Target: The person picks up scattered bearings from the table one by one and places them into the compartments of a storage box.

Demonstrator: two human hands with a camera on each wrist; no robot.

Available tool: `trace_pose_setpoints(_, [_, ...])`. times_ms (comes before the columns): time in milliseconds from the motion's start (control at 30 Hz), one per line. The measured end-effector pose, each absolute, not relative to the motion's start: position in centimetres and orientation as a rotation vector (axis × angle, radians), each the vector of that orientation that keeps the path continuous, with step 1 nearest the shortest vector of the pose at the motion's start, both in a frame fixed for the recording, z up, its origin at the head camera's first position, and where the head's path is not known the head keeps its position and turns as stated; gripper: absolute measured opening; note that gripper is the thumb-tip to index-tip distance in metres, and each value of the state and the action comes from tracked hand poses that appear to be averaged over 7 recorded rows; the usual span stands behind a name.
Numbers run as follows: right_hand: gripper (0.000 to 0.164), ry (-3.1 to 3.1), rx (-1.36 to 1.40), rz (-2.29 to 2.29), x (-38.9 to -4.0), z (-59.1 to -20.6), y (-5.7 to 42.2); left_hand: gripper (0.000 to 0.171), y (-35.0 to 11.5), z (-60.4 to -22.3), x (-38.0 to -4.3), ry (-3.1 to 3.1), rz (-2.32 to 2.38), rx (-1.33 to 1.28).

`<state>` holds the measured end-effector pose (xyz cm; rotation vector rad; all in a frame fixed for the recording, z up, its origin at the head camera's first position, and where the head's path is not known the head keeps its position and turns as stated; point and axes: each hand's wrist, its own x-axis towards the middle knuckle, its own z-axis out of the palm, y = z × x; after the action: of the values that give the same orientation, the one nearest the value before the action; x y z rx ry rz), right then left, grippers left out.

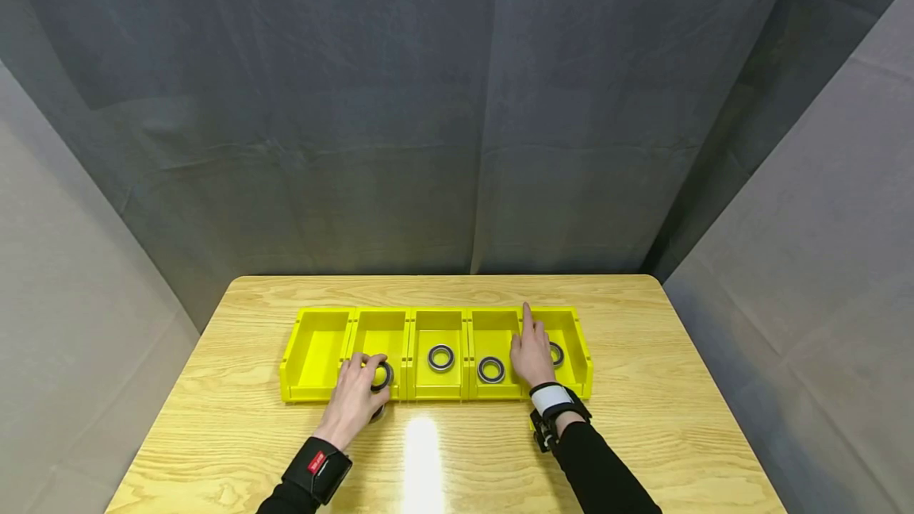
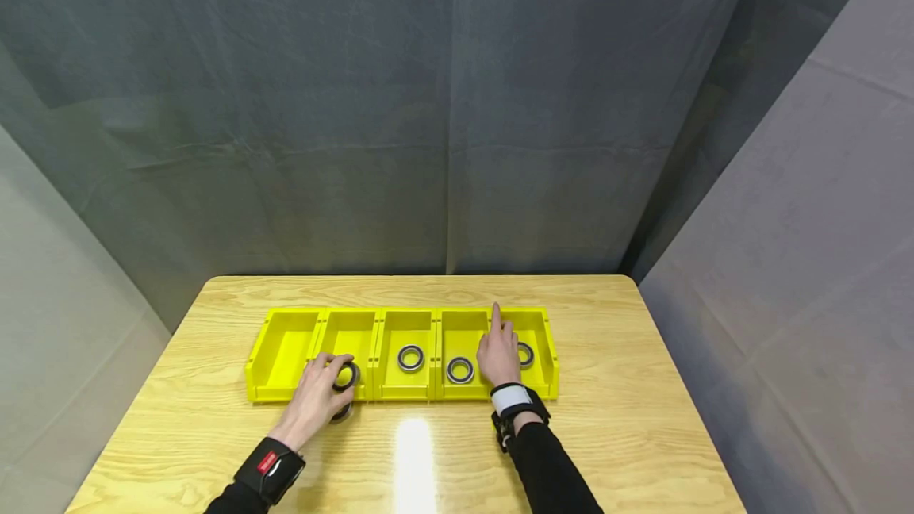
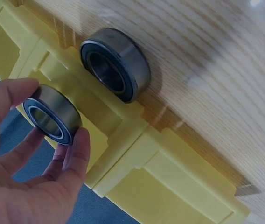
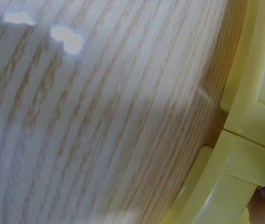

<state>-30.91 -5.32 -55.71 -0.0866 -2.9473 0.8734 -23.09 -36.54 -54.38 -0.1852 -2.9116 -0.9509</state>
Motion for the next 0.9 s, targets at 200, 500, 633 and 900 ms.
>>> trace_pose_setpoints(200, [0.062, -2.949, -0.079, 0.867, -30.96, -55.66, -5.32, 0.047, -36.64, -54.42, -23.07, -2.919, -0.957, -0.182])
trace_pose_setpoints(500, [0.062, -2.956, -0.086, 0.874, -30.93, -55.72, -5.32, 0.047, -36.69, -54.41, -23.15, -2.929, -0.945, -0.178])
trace_pose_setpoints(633, [0.062, -2.952, -0.087, 0.875, -31.0, -55.71, -5.34, 0.048, -36.51, -54.5, -23.22, -2.924, -0.933, -0.183])
trace_pose_setpoints(900, [0.062, -2.947, -0.095, 0.881, -30.92, -55.69, -5.33, 0.049, -36.02, -54.59, -23.65, -2.911, -0.913, -0.209])
